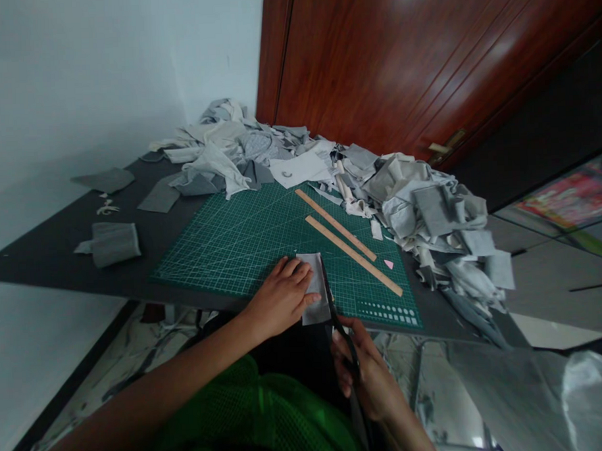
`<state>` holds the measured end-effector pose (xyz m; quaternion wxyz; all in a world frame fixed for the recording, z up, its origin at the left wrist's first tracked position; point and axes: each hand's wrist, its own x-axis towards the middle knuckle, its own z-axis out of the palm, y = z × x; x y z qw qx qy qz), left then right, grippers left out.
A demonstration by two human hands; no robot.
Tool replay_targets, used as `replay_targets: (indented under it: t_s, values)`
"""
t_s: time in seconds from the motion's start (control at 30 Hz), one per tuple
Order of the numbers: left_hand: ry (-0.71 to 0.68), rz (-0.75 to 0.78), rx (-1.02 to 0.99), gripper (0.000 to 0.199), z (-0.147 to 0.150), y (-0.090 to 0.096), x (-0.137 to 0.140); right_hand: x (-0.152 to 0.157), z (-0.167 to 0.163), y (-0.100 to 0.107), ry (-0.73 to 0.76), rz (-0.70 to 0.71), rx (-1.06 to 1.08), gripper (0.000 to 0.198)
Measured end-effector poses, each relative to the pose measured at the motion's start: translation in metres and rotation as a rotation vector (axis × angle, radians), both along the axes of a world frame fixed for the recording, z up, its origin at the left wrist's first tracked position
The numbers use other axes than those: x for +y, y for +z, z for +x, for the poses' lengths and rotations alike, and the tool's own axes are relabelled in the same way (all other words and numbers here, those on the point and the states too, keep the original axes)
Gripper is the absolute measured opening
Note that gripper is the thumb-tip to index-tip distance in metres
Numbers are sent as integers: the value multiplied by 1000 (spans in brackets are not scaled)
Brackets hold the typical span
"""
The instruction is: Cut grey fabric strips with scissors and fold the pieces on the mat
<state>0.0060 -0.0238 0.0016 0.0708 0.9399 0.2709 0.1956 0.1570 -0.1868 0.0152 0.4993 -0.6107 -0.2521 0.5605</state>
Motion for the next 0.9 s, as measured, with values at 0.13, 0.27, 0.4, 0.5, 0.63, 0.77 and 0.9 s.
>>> replay_targets:
  t_s: [0.13, 0.27, 0.4, 0.5, 0.63, 0.77, 0.9]
  values:
    - [-1, 1, -6, 50, 0, 0, 0, 2, -2, 0, -21, -3, -21, 63]
    - [-1, -2, 0, 50, 0, 0, 0, 3, -1, -1, 10, 7, -35, 59]
    - [-1, -9, -9, 48, -1, 1, 0, 3, -2, -3, -4, 2, -40, 61]
    - [-9, -9, -6, 48, -1, 2, 0, 3, -4, -2, -28, -13, -30, 65]
    - [-13, -6, 3, 49, -1, 3, 0, 2, -5, -1, -42, -32, -26, 69]
    - [-11, -8, -13, 47, -1, 2, 0, 2, -7, 0, -55, -26, -11, 68]
    - [-15, -7, -23, 47, -1, 1, 0, 2, -10, 3, -84, -40, 20, 68]
